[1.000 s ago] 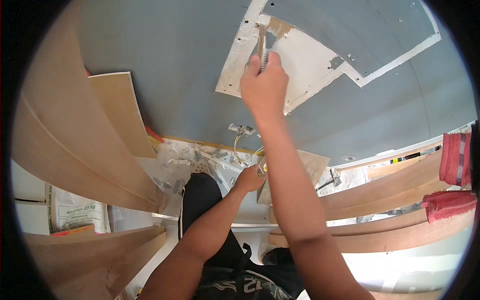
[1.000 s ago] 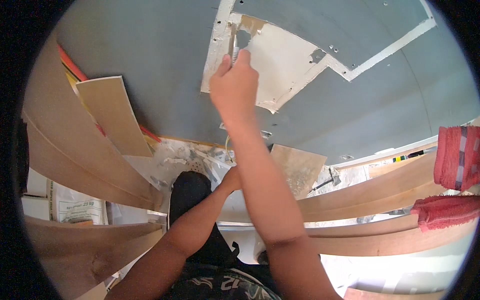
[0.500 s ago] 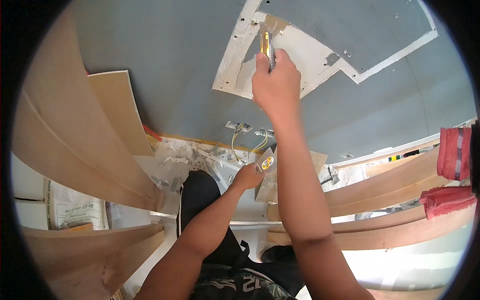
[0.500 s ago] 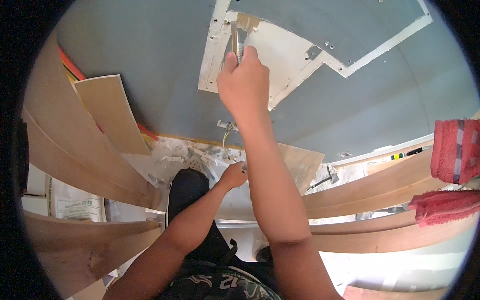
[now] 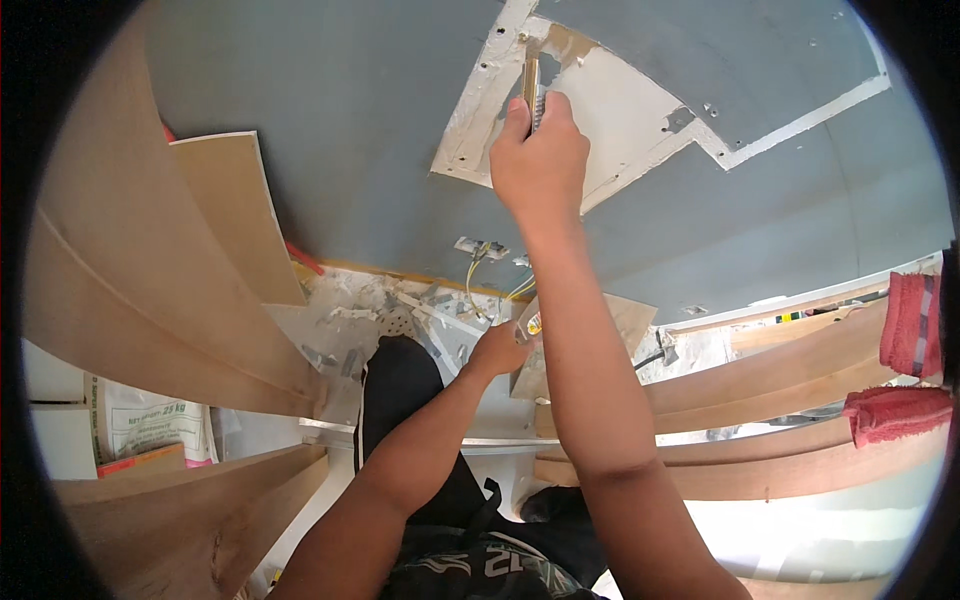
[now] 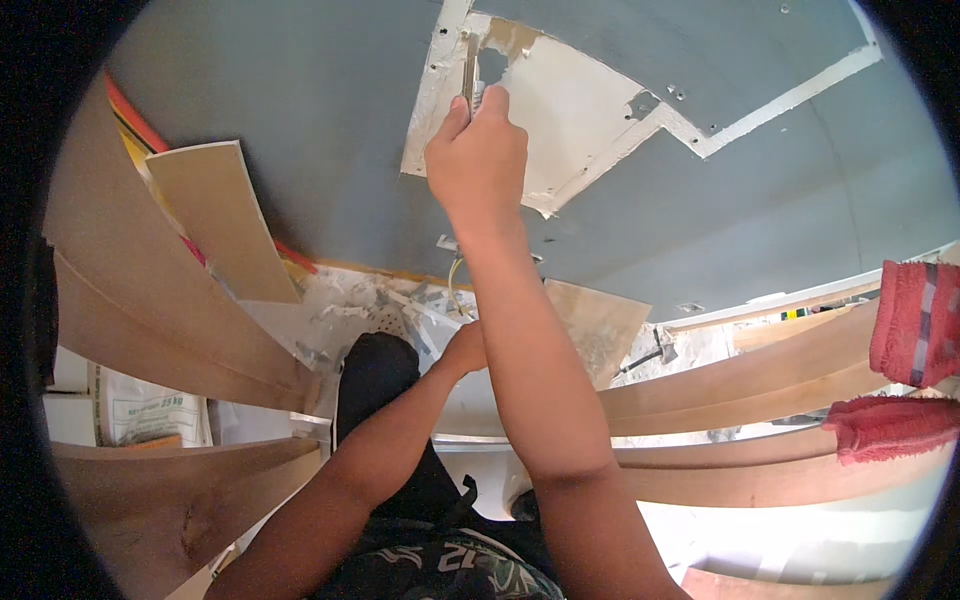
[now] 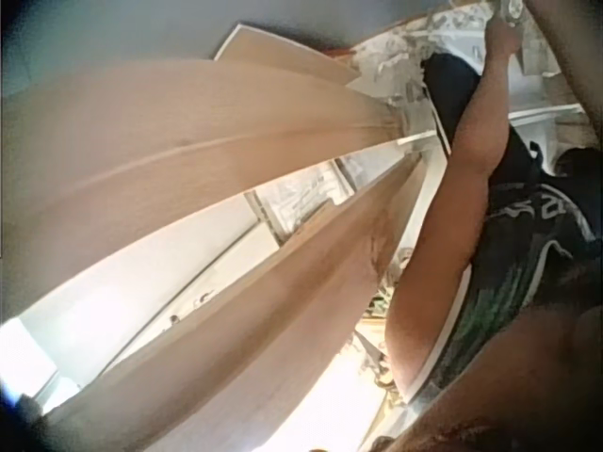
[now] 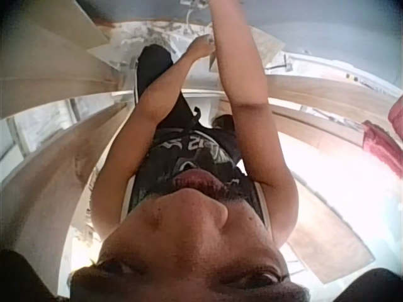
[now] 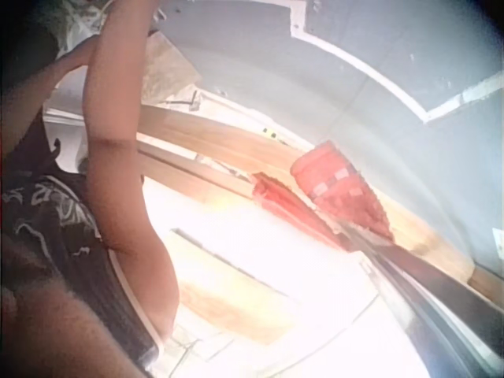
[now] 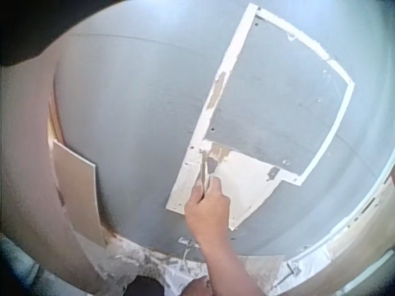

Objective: Cutting and scraping around a drywall patch area using a utility knife and putty knife.

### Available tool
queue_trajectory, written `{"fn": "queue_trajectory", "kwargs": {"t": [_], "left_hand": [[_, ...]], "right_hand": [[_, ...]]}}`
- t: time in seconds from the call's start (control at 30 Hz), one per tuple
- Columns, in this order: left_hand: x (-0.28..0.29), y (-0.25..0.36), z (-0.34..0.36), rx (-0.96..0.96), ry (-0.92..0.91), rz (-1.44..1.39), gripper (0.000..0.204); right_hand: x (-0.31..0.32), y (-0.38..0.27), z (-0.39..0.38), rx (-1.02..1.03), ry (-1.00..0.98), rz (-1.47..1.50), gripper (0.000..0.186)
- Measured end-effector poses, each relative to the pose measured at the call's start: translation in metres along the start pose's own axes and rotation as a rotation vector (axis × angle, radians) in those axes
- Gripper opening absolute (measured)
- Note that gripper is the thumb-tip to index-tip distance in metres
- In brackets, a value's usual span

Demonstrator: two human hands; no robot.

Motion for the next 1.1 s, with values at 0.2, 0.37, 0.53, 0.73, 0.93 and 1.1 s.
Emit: {"fn": "queue_trajectory", "kwargs": {"t": [0.2, 0.37, 0.53, 0.73, 0.93, 1.1], "left_hand": [[0.023, 0.052, -0.026, 0.101, -0.028, -0.114, 0.060], [0.020, 0.036, -0.022, 0.126, -0.017, -0.053, 0.054], [0.020, 0.042, -0.023, 0.113, -0.021, -0.089, 0.054], [0.020, 0.037, -0.021, 0.129, -0.036, -0.084, 0.055], [0.022, 0.041, -0.028, 0.126, -0.044, -0.090, 0.057], [0.020, 0.045, -0.022, 0.121, -0.032, -0.095, 0.061]], "right_hand": [[0.050, 0.005, 0.008, 0.088, -0.207, -0.377, 0.026], [0.047, 0.001, 0.012, 0.036, -0.090, -0.051, 0.027], [0.022, 0.016, 0.014, -0.029, -0.164, -0.010, 0.027], [0.014, 0.015, 0.011, -0.020, -0.114, -0.015, 0.028], [0.012, 0.045, -0.014, -0.174, -0.730, -0.421, 0.028], [0.065, 0.032, 0.005, -0.015, -0.179, -0.176, 0.026]]}}
Point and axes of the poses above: each hand's wrist, its own z-axis towards the middle knuckle, its own x-axis out of the back of the hand, y = z × x, the point moved 10 cm from there along z, towards the middle knuckle, and after that the axes turned 6 degrees about -z, right-handed, at the moved point
